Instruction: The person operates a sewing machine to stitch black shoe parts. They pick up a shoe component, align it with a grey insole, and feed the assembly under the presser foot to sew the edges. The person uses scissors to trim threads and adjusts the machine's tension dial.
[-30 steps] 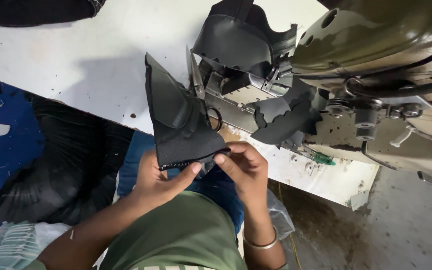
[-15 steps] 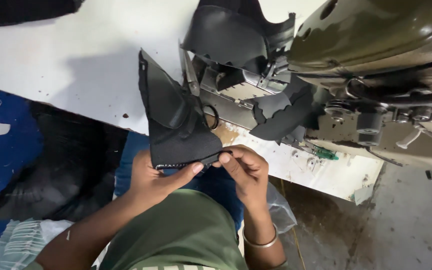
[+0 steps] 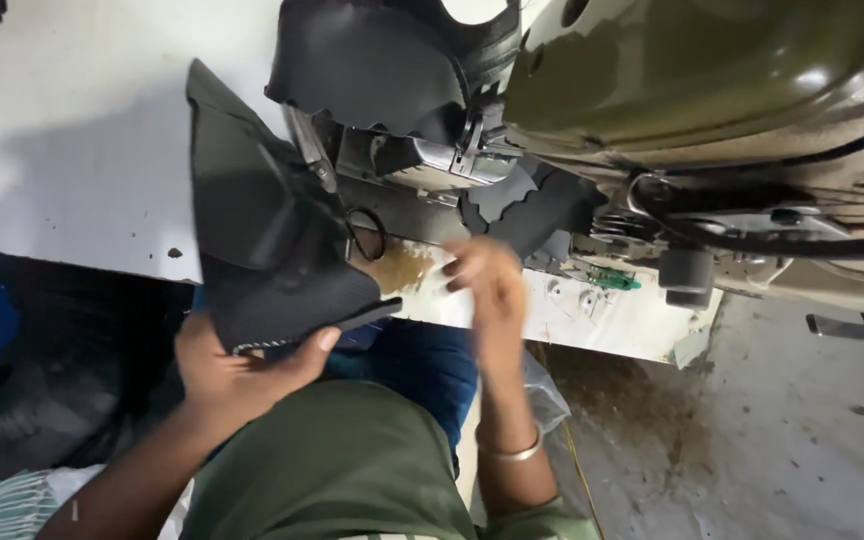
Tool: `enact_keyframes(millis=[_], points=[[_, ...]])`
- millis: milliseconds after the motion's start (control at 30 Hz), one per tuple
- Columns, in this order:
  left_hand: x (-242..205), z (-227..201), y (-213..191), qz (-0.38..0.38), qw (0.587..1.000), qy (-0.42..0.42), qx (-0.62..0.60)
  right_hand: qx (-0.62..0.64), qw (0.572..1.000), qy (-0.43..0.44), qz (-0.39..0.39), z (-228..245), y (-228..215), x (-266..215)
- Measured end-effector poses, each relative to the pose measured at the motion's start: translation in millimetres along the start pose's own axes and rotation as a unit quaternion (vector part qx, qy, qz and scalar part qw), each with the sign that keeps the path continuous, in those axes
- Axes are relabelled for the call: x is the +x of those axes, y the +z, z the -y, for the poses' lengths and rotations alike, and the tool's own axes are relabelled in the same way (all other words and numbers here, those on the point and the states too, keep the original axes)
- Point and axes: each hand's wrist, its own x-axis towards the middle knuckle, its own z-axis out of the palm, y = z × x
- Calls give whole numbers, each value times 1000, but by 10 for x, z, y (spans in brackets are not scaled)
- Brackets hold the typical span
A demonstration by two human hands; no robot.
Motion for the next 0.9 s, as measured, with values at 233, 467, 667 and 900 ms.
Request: enact_keyframes(millis=[233,467,667,900], points=[[25,-19,-188,-44,997,-71,-1,-503,815,-148,-247,-1106,-691,418],[79,-140,-175,-12,990,-33,-133,-393,873,-73,-278,-1129,-926,309],[31,-101,-201,-25,989,-36,-142,116,964,-24,-238,-380,-895,-153],[20,-128,-185,-16,990,-15,-141,-11,984,117,-130,-415,-568,-340]])
